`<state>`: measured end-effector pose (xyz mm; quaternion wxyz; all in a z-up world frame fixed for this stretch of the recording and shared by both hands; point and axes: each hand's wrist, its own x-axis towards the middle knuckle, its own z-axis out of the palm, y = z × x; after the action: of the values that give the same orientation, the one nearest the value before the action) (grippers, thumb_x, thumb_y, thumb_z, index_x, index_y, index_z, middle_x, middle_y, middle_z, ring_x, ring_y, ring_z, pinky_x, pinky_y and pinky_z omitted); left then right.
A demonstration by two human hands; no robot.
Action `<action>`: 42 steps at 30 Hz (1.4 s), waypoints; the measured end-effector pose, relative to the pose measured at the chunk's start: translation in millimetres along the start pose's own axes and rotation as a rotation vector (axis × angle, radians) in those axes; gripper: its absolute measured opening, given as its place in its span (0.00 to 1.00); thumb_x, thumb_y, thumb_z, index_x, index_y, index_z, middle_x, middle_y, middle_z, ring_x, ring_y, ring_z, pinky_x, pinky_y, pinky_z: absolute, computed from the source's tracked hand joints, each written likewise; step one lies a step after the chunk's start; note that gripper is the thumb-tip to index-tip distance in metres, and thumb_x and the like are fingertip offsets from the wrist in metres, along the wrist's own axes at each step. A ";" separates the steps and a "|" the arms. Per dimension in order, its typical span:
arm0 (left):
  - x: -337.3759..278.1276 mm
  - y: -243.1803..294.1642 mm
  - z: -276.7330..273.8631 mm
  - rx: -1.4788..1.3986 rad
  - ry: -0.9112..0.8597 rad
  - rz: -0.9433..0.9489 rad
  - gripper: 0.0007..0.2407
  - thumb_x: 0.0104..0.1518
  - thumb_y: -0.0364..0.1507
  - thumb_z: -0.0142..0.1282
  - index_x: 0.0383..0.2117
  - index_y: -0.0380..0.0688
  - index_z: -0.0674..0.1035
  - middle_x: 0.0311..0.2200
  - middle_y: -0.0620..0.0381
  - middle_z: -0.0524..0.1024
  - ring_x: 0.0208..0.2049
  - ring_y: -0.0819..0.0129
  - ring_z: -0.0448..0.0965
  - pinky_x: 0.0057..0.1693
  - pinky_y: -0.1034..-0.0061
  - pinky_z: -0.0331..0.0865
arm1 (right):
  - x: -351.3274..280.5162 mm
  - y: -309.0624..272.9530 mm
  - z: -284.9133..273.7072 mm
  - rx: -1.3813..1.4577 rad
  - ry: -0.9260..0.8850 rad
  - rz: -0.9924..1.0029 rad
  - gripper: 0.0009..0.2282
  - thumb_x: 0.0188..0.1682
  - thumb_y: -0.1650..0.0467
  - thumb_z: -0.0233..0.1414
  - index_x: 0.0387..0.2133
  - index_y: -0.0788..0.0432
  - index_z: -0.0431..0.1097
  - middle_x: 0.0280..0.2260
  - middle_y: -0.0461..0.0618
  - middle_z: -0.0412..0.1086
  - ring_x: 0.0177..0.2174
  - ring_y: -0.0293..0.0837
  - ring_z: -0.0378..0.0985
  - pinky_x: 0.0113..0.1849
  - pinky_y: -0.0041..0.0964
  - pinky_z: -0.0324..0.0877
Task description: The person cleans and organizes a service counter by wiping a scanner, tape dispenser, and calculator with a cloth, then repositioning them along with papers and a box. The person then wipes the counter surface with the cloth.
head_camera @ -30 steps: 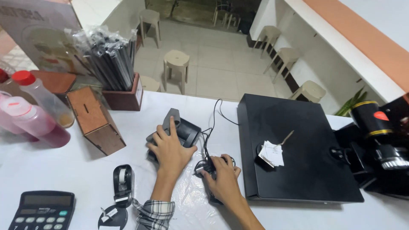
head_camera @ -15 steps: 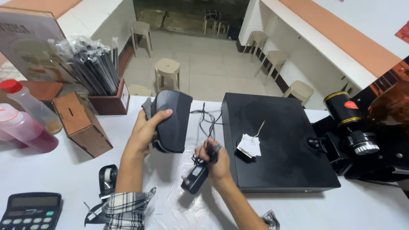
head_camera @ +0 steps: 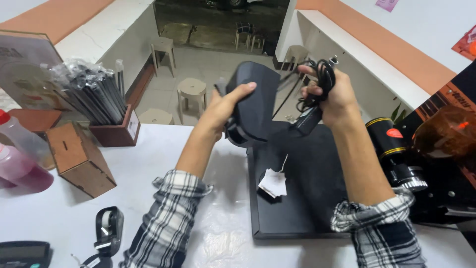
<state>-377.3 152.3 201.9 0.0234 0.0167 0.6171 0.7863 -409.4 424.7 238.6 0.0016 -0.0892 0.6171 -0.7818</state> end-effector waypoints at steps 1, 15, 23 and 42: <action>6.9 2.9 7.7 -0.004 0.000 0.003 0.50 0.39 0.48 0.67 0.61 0.20 0.52 0.49 0.30 0.73 0.47 0.47 0.84 0.46 0.63 0.83 | 4.9 3.0 -10.8 -0.004 -0.002 -0.002 0.22 0.58 0.62 0.41 0.48 0.71 0.74 0.15 0.39 0.54 0.23 0.41 0.63 0.37 0.37 0.68; 74.6 55.1 -13.6 0.197 0.220 0.005 0.50 0.36 0.47 0.67 0.59 0.22 0.50 0.47 0.31 0.73 0.40 0.55 0.86 0.40 0.64 0.84 | 106.4 88.4 -16.8 0.138 0.139 0.177 0.20 0.58 0.60 0.41 0.47 0.62 0.75 0.13 0.35 0.51 0.16 0.34 0.56 0.29 0.37 0.66; 104.1 5.9 -17.2 0.267 0.225 -0.046 0.51 0.35 0.48 0.69 0.61 0.21 0.54 0.52 0.32 0.72 0.48 0.53 0.83 0.47 0.64 0.80 | 136.8 113.4 -7.9 -0.246 0.324 0.137 0.16 0.50 0.61 0.47 0.31 0.62 0.75 0.15 0.46 0.64 0.17 0.40 0.68 0.24 0.40 0.65; 101.7 -98.5 154.0 1.650 0.048 -0.494 0.60 0.40 0.69 0.56 0.72 0.40 0.39 0.61 0.29 0.57 0.56 0.33 0.66 0.43 0.44 0.75 | 10.5 126.1 -112.9 -1.311 0.287 0.399 0.20 0.49 0.59 0.47 0.45 0.55 0.78 0.42 0.66 0.77 0.47 0.61 0.78 0.52 0.47 0.69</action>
<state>-468.8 330.8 142.6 0.1612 -0.1231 0.9775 0.0587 -449.3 502.4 93.3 0.0094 0.1475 0.9602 -0.2369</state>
